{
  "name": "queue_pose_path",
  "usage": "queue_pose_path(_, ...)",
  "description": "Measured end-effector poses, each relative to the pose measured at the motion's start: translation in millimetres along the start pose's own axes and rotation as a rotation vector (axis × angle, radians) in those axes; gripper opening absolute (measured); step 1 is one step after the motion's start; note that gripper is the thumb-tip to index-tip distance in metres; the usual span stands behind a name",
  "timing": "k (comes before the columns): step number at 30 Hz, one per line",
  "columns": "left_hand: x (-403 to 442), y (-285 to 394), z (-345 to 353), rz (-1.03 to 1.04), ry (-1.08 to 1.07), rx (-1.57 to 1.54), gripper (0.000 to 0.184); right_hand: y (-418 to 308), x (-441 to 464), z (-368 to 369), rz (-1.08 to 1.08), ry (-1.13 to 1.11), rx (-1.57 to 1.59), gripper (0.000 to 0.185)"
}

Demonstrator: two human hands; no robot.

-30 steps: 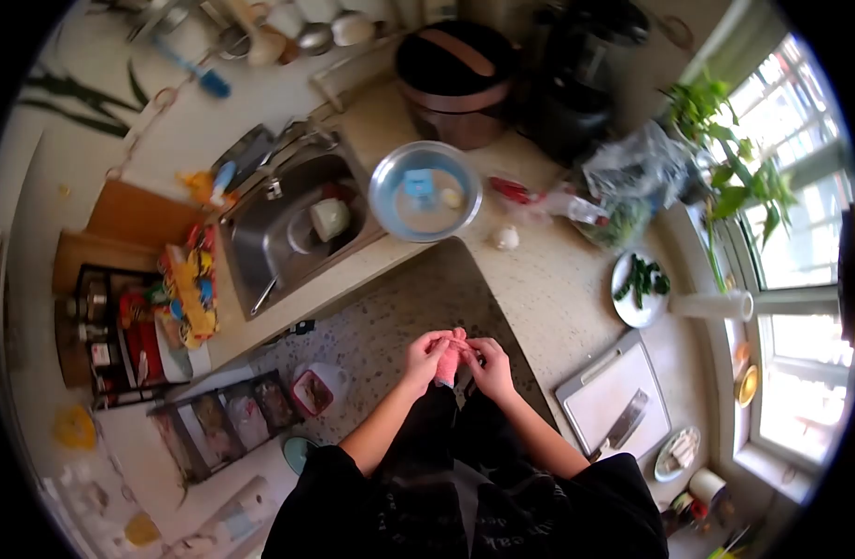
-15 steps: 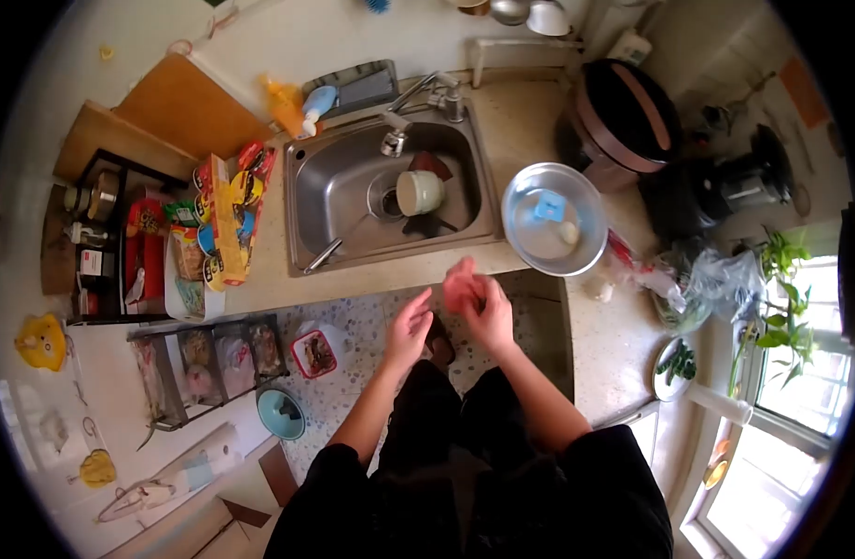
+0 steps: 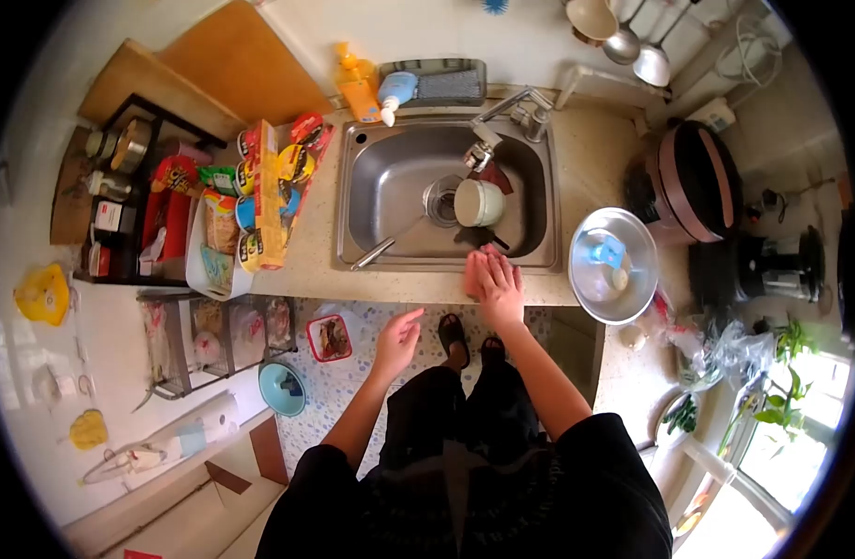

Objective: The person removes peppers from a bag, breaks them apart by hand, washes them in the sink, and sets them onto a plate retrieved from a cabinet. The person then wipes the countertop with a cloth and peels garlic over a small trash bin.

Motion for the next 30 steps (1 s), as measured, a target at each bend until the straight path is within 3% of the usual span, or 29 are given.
queue_pose_path(3,-15,11,-10,0.016,0.072,0.017,0.033,5,-3,9,0.029,-0.057,-0.138,0.063)
queue_pose_path(8,-48,4,-17,-0.02,0.206,-0.019,0.033,3,-20,-17,0.004,-0.006,-0.001,0.055)
queue_pose_path(11,-72,2,-17,-0.026,0.255,-0.039,0.034,11,-33,-16,-0.016,-0.089,-0.022,0.052)
queue_pose_path(17,-127,19,-21,-0.171,0.382,-0.102,0.037,28,-56,-6,-0.046,-0.295,-0.094,0.06)
queue_pose_path(23,-178,7,-34,-0.065,0.603,-0.177,0.03,38,-56,5,-0.052,-0.411,-0.177,0.066)
queue_pose_path(30,-231,15,-58,-0.155,0.711,-0.253,0.035,34,-54,13,-0.027,-0.466,-0.268,0.069)
Point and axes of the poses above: each hand's wrist, its own x-axis towards the middle knuckle, its own z-axis out of the palm, y = z × x, the point moved 10 cm from there along x, towards the middle knuckle, and after that the axes turned 14 degrees about z, right-handed, at the moved point
